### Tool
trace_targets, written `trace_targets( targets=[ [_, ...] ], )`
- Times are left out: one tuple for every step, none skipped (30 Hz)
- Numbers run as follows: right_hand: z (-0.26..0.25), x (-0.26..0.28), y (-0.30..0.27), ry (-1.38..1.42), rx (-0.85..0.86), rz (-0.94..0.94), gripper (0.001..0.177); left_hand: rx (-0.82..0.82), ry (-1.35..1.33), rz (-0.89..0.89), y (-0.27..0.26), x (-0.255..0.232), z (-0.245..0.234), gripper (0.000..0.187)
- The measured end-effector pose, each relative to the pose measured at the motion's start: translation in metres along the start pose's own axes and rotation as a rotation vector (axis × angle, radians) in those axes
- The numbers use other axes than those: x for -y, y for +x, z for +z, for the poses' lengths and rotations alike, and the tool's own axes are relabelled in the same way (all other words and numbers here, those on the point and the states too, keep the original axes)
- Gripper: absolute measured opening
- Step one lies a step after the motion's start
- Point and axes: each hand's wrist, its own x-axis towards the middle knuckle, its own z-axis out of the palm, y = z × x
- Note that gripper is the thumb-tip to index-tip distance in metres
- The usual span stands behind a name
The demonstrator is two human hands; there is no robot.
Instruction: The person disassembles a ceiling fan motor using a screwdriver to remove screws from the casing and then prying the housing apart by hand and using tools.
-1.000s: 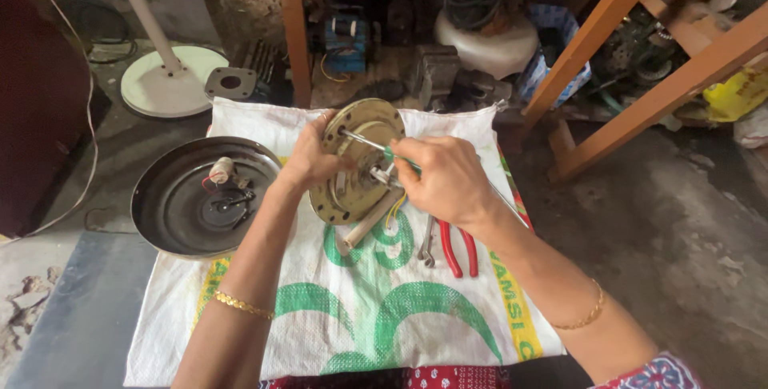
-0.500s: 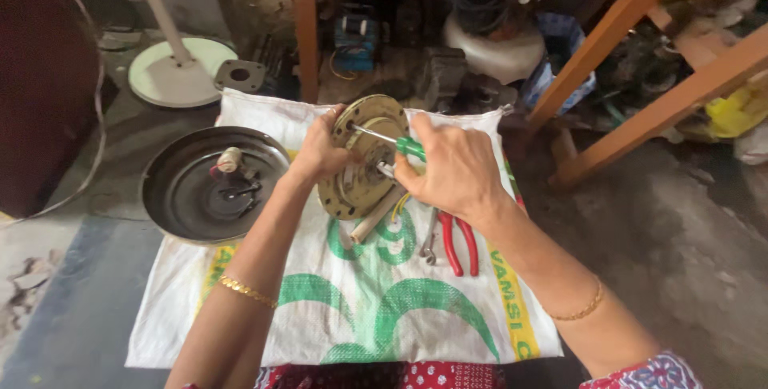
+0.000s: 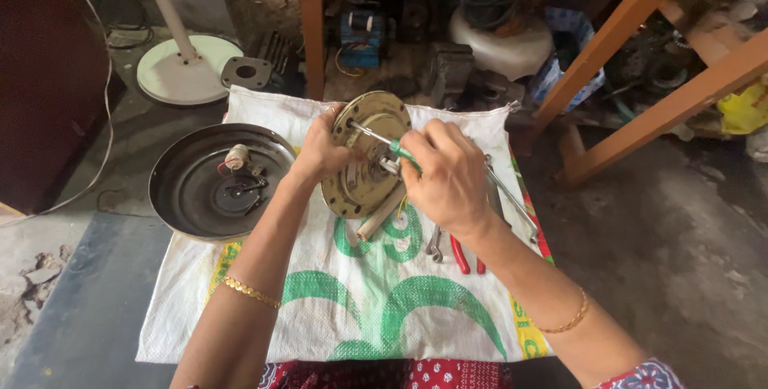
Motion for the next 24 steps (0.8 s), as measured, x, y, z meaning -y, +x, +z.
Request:
trace_targets(
  targets=[
    [0.001,0.004,0.001,0.020,0.023,0.074,0.027,0.002,-0.008,-0.005,0.000,-0.002,-0.001,0.096],
    [0.001,0.006,0.001,0.040,0.046,0.148,0.033,0.005,-0.016,-0.011,-0.001,-0.004,-0.003,0.096],
    [0.000,0.006,0.002,0.015,0.150,0.241,0.030,0.009,-0.026,-0.018,-0.002,-0.006,-0.003,0.096],
    [0.000,0.003,0.005,-0.011,0.255,0.333,0.029,0.024,-0.037,-0.049,-0.004,-0.009,-0.004,0.095],
    [0.001,0.000,0.008,-0.039,0.359,0.422,0.030,0.037,-0.049,-0.077,-0.004,-0.011,-0.005,0.093],
    [0.002,-0.003,0.011,-0.036,0.354,0.383,0.027,0.050,-0.062,-0.105,-0.004,-0.013,-0.005,0.092],
    [0.003,-0.006,0.014,-0.033,0.347,0.343,0.024,0.043,-0.064,-0.100,-0.003,-0.015,-0.006,0.092],
    [0.003,-0.010,0.015,-0.029,0.341,0.302,0.021,0.036,-0.065,-0.095,-0.003,-0.015,-0.005,0.092],
    [0.002,-0.011,0.014,0.000,0.258,0.186,0.017,0.030,-0.063,-0.091,-0.003,-0.015,-0.007,0.092],
    [0.000,-0.012,0.012,0.028,0.175,0.070,0.014,0.027,-0.072,-0.076,-0.003,-0.014,-0.007,0.091],
    [0.000,-0.012,0.010,0.058,0.092,-0.043,0.013,0.026,-0.080,-0.061,-0.003,-0.013,-0.007,0.090],
    [0.001,-0.012,0.010,0.089,0.055,-0.038,0.012,0.026,-0.087,-0.047,-0.003,-0.012,-0.006,0.089],
    [0.002,-0.011,0.010,0.119,0.019,-0.032,0.011,0.025,-0.087,-0.051,-0.003,-0.011,-0.005,0.088],
    [0.002,-0.010,0.010,0.149,-0.018,-0.026,0.011,0.023,-0.086,-0.055,-0.003,-0.010,-0.005,0.088],
    [0.002,-0.010,0.010,0.151,0.018,0.041,0.019,0.023,-0.083,-0.058,-0.002,-0.010,-0.005,0.088],
    [0.002,-0.010,0.012,0.154,0.054,0.107,0.028,0.022,-0.078,-0.058,-0.003,-0.010,-0.005,0.088],
    [0.002,-0.011,0.012,0.156,0.089,0.177,0.038,0.025,-0.073,-0.058,-0.003,-0.010,-0.005,0.087],
    [0.003,-0.012,0.013,0.107,0.149,0.233,0.036,0.029,-0.068,-0.058,-0.004,-0.010,-0.005,0.087],
    [0.004,-0.014,0.013,0.054,0.207,0.287,0.035,0.033,-0.074,-0.066,-0.003,-0.010,-0.004,0.087],
    [0.005,-0.016,0.014,0.002,0.266,0.341,0.036,0.038,-0.080,-0.074,-0.002,-0.010,-0.004,0.087],
    [0.004,-0.019,0.015,0.020,0.236,0.258,0.031,0.038,-0.087,-0.083,-0.002,-0.010,-0.005,0.087],
    [0.003,-0.021,0.016,0.038,0.206,0.175,0.026,0.036,-0.094,-0.073,-0.002,-0.010,-0.004,0.088],
    [0.002,-0.020,0.018,0.059,0.177,0.089,0.022,0.031,-0.099,-0.064,-0.002,-0.010,-0.003,0.089],
    [0.001,-0.018,0.019,0.058,0.127,0.007,0.017,0.026,-0.104,-0.056,-0.002,-0.009,-0.004,0.090]
  ],
)
